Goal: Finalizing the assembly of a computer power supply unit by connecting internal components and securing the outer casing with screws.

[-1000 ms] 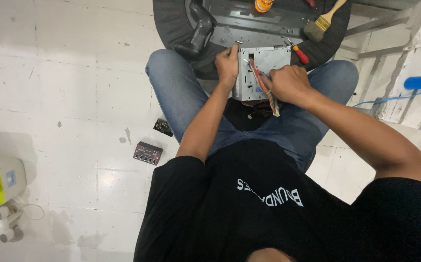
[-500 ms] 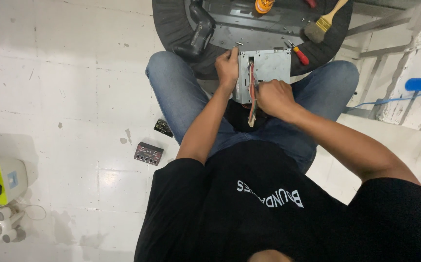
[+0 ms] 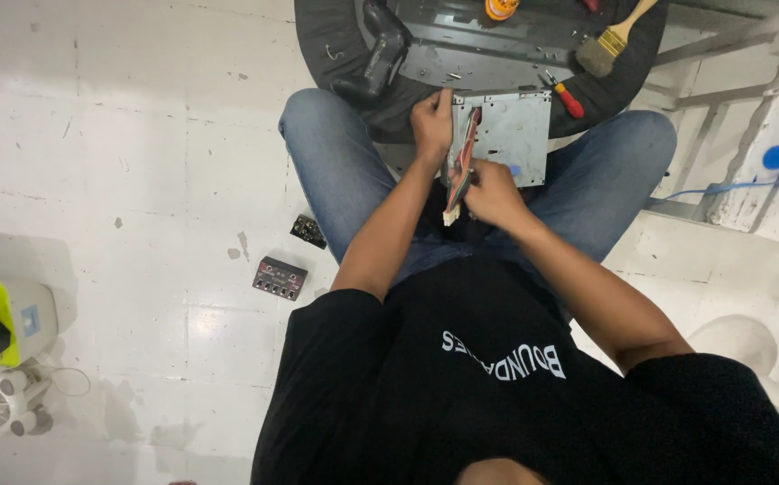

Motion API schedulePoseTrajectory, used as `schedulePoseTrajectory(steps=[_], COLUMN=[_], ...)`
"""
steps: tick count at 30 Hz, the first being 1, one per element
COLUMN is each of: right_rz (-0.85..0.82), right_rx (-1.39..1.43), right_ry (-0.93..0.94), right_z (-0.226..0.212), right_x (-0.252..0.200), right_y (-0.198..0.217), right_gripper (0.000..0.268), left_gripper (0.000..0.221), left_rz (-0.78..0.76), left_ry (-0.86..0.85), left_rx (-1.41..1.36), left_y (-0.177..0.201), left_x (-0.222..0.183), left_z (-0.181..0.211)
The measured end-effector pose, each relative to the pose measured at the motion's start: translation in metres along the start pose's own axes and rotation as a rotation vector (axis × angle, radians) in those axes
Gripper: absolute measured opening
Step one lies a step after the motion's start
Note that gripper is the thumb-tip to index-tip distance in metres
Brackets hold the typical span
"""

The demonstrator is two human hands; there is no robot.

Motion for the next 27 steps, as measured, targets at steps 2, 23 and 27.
schedulePoseTrajectory(steps=[2,23,27], right_rz=[-0.043,0.475,0.282], right_rx=[-0.042,-0.21,-0.442], right_ry=[-0.022,0.303,0.392], right_z=[0.002,0.021,-0.042], right_x=[-0.007,-0.036,-0.032], right_y=[0.007,0.109,0.091], right_gripper=[0.037,0.018,0.057], left_gripper=[0.035,0.03,0.028], left_rz=[-0.005,-0.045,-0.044], left_ry=[-0.01,-0.031,-0.019], left_rx=[0.002,-0.07,-0.077], left_y=[-0.003,0.003,0.001], left_x=[0.006,-0.01,-0.009], left_z=[-0.018,0.028,0.027])
Point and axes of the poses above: each hand's wrist, its own x-axis towards the middle knuckle, its own y-axis out of the back of the hand, z = x × y, the point moved 7 cm from there along x, towards the middle knuckle, and after that the axes turned 3 degrees about -x, right-handed, at the moved point
